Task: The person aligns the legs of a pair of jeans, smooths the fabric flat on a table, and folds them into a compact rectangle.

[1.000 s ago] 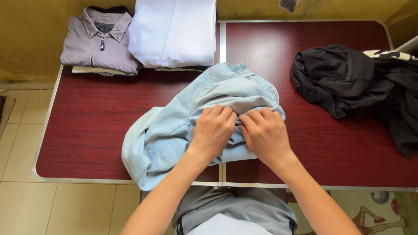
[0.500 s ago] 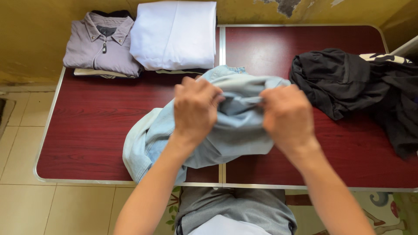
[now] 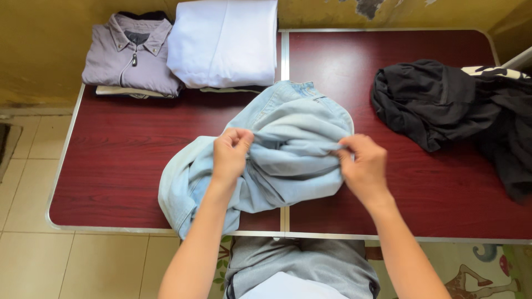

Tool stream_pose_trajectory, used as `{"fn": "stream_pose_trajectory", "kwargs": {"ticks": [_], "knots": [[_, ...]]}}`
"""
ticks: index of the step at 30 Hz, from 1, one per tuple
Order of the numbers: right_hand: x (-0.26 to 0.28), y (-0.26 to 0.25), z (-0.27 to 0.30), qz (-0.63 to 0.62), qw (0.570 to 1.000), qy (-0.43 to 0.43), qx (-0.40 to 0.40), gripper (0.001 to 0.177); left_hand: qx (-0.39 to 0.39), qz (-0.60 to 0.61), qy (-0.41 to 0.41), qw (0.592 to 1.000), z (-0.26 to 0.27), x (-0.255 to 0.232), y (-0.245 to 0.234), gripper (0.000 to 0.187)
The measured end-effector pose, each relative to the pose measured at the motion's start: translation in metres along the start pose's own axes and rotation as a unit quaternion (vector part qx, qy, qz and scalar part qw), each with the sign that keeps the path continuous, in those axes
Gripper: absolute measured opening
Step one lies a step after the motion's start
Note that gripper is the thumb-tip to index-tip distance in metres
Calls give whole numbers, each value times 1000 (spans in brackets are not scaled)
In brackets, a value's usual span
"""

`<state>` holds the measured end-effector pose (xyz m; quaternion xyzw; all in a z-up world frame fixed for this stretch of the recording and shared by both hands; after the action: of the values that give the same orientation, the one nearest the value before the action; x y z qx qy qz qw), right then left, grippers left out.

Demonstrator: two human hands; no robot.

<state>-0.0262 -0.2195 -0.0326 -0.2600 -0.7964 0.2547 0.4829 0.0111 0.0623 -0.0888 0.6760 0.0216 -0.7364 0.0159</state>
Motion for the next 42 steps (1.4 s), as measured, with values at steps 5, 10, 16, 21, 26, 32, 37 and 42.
{"fn": "stream_pose_trajectory", "kwargs": {"ticks": [5, 10, 16, 21, 26, 32, 37, 42], "knots": [[2, 8, 6, 45, 992, 66, 101, 22, -70, -377, 231, 894, 32, -38, 15, 12], [48, -8, -8, 184, 979, -51, 77, 37, 0, -523, 411, 747, 43, -76, 46, 11], [70, 6, -22, 271, 952, -132, 52, 21, 10, -637, 406, 655, 32, -79, 59, 6], [50, 26, -33, 14, 979, 10, 204, 18, 28, -648, 374, 663, 20, -68, 60, 11], [46, 39, -32, 61, 970, 35, 234, 28, 45, -676, 359, 643, 13, -63, 61, 6], [53, 40, -24, 107, 973, 11, 205, 40, 89, -565, 316, 757, 13, -79, 51, 5], [65, 22, -35, 146, 979, -72, 126, 12, 100, -467, 311, 822, 16, -110, 47, 9], [87, -22, -51, 232, 957, -143, 99, 20, 78, -441, 351, 822, 13, -156, 41, 9]]}}
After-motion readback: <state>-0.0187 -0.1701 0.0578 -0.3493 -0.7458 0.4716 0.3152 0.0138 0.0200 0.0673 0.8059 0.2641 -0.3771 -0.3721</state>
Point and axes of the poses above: each hand's wrist, its own z-axis away from the middle knuckle, its own y-axis out of the palm, x = y × z, the point moved 2 cm from there along -z, towards the middle knuckle, and after that the axes turned 8 degrees about x, right-handed, at the moved point
